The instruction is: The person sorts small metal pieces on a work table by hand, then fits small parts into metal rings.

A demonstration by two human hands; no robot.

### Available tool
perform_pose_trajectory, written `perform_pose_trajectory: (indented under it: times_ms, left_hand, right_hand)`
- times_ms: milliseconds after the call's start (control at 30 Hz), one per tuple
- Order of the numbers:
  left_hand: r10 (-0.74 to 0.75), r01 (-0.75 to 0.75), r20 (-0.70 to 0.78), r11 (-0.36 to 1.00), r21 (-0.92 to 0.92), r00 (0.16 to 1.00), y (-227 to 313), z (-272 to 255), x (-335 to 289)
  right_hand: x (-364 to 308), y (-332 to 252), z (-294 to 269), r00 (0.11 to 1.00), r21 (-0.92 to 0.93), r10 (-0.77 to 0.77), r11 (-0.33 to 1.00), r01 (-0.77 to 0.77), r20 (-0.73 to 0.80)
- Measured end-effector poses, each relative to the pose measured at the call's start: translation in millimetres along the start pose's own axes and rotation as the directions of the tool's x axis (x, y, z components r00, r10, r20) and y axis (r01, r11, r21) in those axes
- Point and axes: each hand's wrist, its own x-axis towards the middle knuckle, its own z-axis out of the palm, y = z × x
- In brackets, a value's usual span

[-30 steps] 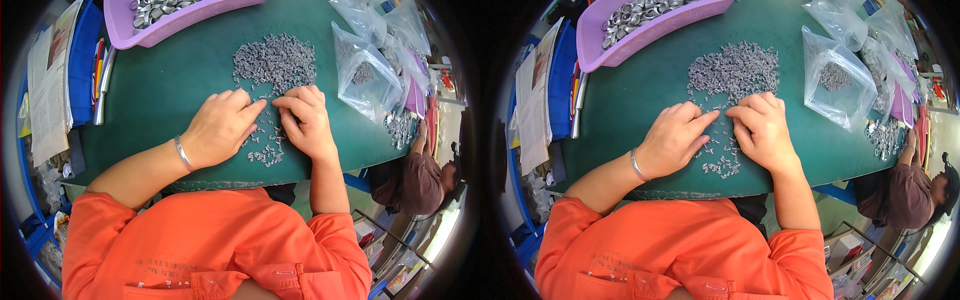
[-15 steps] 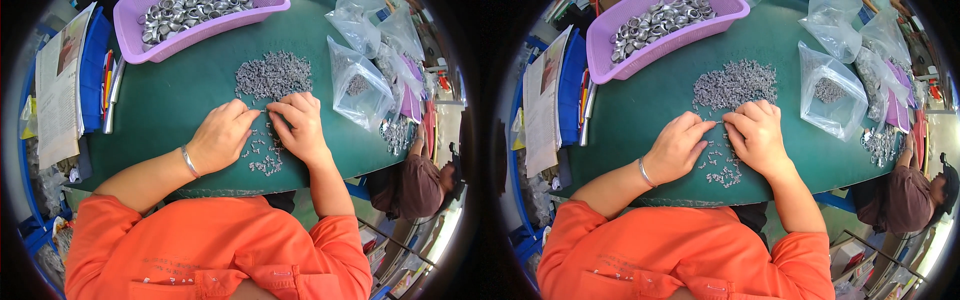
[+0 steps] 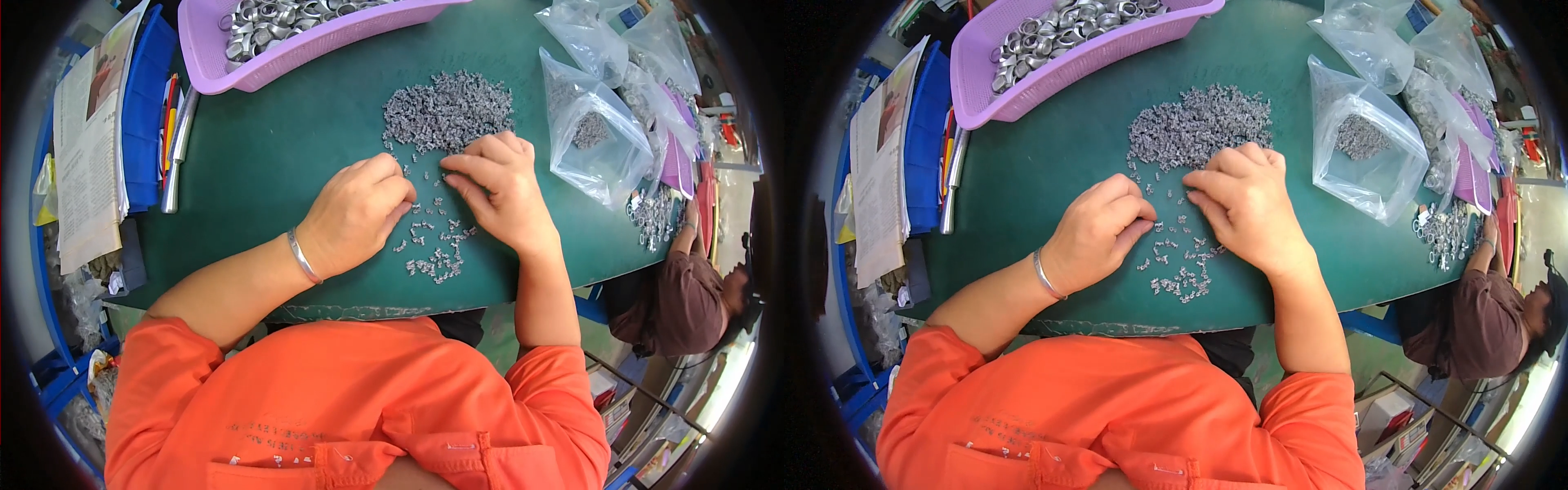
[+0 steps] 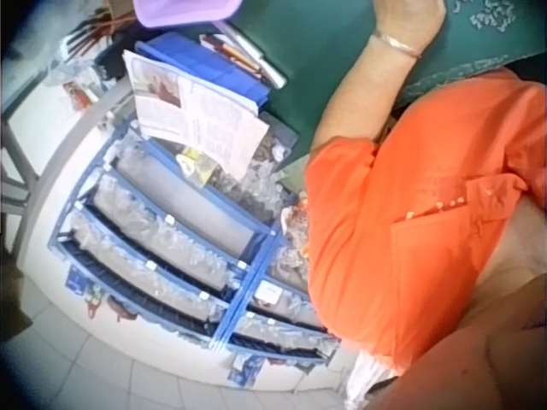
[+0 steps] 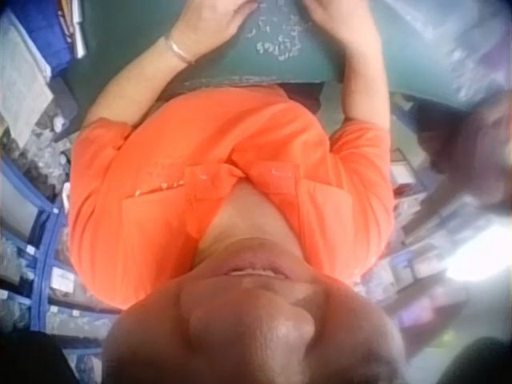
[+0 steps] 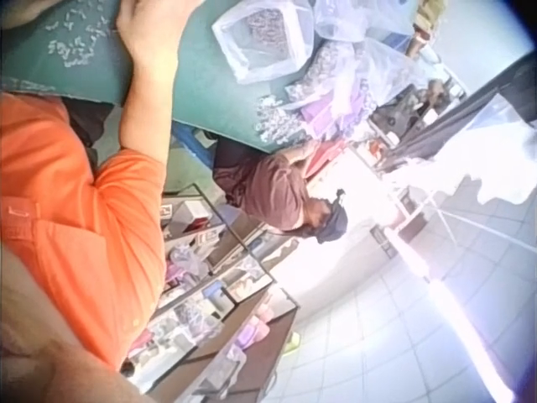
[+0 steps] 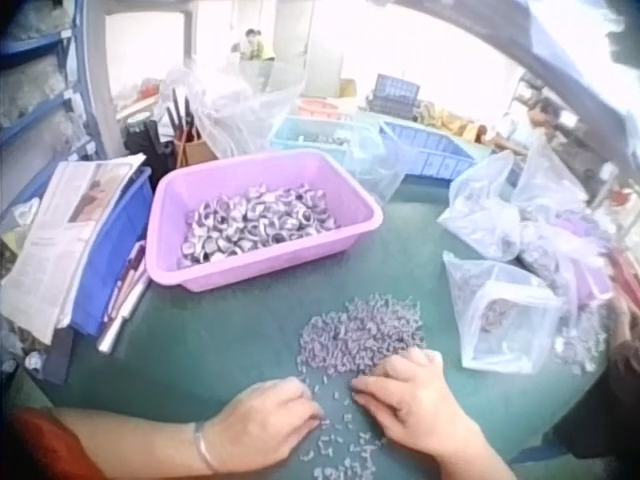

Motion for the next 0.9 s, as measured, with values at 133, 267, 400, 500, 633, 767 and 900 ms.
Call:
perform_pose_trajectory:
  times_ms: [133, 267, 400, 500, 633, 767, 900]
  left_hand:
    - [-0.048, 0.044, -0.042, 0.995, -0.091, 0.998, 0, -1, 1]
    - [-0.001, 0.001, 0.012, 1.0, -0.022, 1.0, 2, -2, 1]
    - [-0.004, 0.005, 0.034, 0.999, -0.041, 0.999, 2, -2, 1]
    - [0.001, -0.001, 0.015, 0.999, -0.05, 1.0, 2, -3, 1]
    - [-0.033, 0.034, 0.022, 0.997, -0.069, 0.999, 4, -6, 1]
    - [-0.063, 0.065, 0.018, 0.99, -0.121, 0.998, 3, -4, 0]
    - [-0.08, 0.082, 0.019, 0.985, -0.149, 0.997, 0, -4, 0]
  right_hand:
    - [0, -2, 3, 0.998, -0.04, -0.063, 0.997, 0.064, 0.025]
    - [-5, -1, -1, 0.994, 0.066, -0.058, 0.996, 0.052, 0.097]
    - [-7, 3, -3, 0.998, 0.074, -0.043, 0.996, 0.039, 0.049]
    - [-9, 13, -14, 1.0, 0.051, 0.027, 0.998, -0.027, -0.003]
    - [-8, 9, -11, 1.0, 0.072, -0.005, 0.997, 0.004, 0.01]
    - [-6, 0, -2, 0.999, 0.046, -0.031, 0.998, 0.029, 0.04]
    - [-7, -1, -1, 0.995, 0.021, -0.082, 0.996, 0.081, 0.057]
